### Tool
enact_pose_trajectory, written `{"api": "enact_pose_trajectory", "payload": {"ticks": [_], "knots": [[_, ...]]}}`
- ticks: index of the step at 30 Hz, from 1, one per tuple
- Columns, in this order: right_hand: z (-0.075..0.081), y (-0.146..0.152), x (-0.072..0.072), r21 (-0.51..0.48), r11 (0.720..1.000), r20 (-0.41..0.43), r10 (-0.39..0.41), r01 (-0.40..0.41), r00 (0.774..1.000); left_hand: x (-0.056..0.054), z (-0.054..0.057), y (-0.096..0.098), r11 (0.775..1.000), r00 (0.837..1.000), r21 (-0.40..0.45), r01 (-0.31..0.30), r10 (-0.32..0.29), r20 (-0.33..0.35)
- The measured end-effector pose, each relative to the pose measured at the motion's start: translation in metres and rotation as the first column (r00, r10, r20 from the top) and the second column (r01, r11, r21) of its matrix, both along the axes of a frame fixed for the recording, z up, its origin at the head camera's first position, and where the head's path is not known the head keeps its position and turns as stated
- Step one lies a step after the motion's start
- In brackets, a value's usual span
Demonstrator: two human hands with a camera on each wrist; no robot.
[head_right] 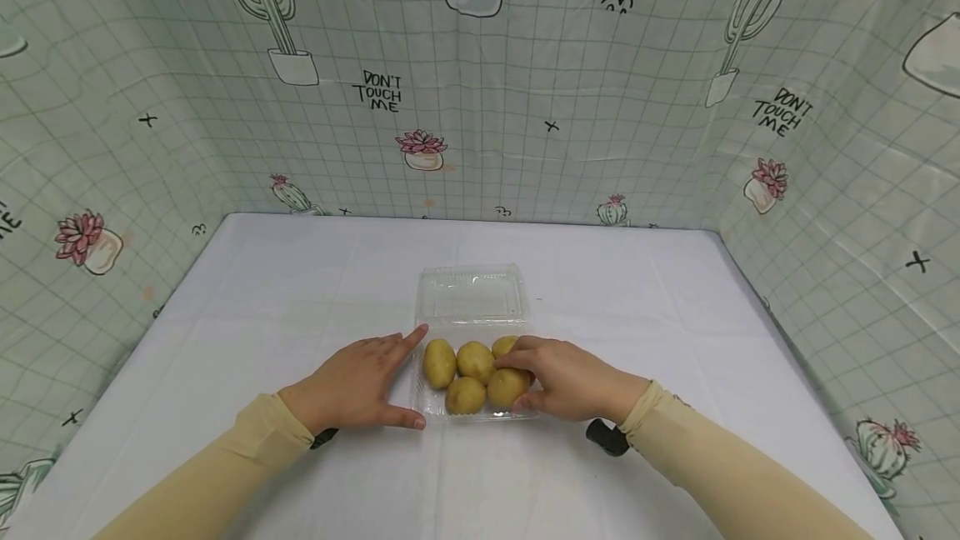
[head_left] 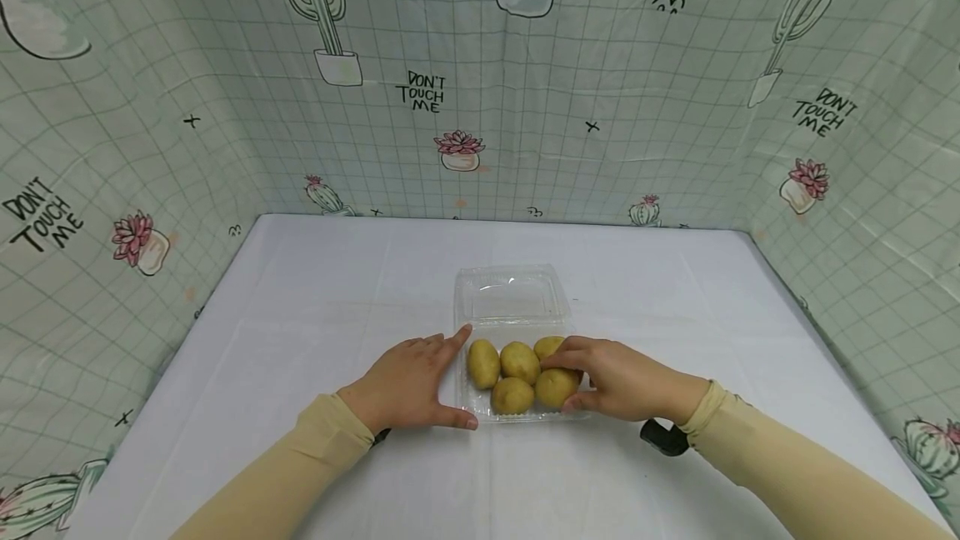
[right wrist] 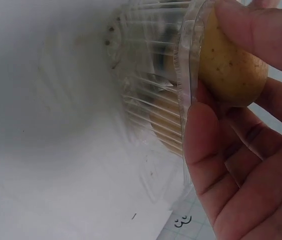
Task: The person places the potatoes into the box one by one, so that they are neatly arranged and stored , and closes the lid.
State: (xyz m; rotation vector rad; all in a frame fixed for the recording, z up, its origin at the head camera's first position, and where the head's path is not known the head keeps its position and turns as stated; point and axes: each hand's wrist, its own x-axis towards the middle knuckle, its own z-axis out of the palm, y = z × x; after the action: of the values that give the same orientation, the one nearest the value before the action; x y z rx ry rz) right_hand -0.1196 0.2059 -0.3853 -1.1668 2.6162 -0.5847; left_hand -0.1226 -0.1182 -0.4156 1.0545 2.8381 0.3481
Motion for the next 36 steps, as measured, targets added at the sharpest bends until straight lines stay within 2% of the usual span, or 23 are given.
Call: {"api": "enact_pose_trajectory", "payload": {"ticks": [14,27,36], "knots": [[0.001,-0.001,-0.007,0.026,0.998,0.052,0.048,-0.049,0.998,0.0,0.0,0.001,1.0,1.0,-0.017,-0.01,0.01,0.007],[-0.005,-0.004,-0.011,0.088,0.994,-0.011,0.059,-0.058,0.998,0.0,-0.001,0.001,1.0,1.0,-0.015,-0.011,0.011,0.007],[-0.01,-0.004,-0.009,0.049,0.998,-0.02,0.047,-0.046,0.999,0.0,-0.001,0.001,1.0,1.0,-0.023,-0.013,0.013,0.005]]}}
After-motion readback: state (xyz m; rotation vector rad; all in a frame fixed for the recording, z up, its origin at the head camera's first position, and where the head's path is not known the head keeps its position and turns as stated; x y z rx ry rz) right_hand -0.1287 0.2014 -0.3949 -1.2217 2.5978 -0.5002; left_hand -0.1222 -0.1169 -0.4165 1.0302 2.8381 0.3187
